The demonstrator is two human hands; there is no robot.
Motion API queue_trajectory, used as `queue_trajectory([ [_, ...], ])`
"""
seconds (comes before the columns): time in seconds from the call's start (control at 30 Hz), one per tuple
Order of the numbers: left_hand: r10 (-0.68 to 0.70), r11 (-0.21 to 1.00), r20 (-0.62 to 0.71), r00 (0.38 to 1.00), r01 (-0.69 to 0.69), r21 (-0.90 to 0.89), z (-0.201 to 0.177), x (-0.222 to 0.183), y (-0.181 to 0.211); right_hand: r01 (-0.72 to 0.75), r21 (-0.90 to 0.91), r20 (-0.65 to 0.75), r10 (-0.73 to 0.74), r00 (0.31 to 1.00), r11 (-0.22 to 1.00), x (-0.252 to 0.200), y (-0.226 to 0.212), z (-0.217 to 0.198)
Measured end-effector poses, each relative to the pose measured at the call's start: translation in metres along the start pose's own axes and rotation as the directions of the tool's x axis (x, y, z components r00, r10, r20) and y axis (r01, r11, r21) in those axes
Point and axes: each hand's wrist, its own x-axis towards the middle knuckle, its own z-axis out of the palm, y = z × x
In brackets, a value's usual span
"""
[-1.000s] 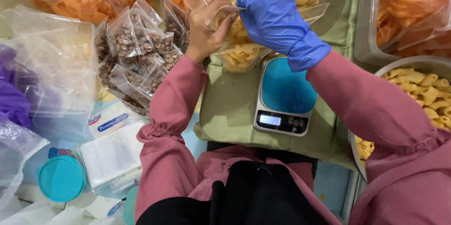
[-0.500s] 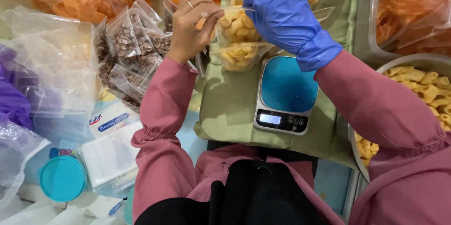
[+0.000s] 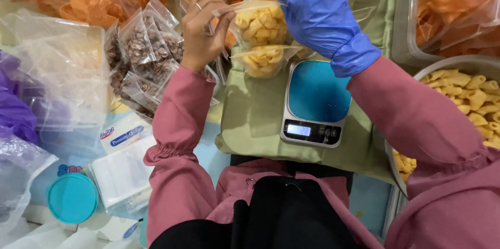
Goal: The person packs yellow, tube-shaped snacks from a large metal bowl into small clear plastic bags. They place the bags on a digital scale to weigh the contents, adding or removing snacks to reach a target weight before setting the filled bags aside.
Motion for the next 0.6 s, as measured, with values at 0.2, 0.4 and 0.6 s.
queue_trajectory([
  [0.2,-0.055,0.996,0.004,0.998,0.055,-0.069,-0.005,0.009,0.021,0.054,0.221,-0.166,-0.017,0.986,0.974,0.007,0.008,-0.01],
  [0.4,-0.081,0.994,0.055,0.995,0.085,-0.068,-0.01,0.006,0.022,-0.01,0.275,-0.021,0.016,1.0,0.961,-0.004,0.012,-0.009],
  [0.6,-0.101,0.995,0.121,0.987,0.101,0.009,-0.015,-0.003,0.021,0.022,0.403,-0.016,-0.017,1.0,0.915,-0.007,0.025,-0.063],
])
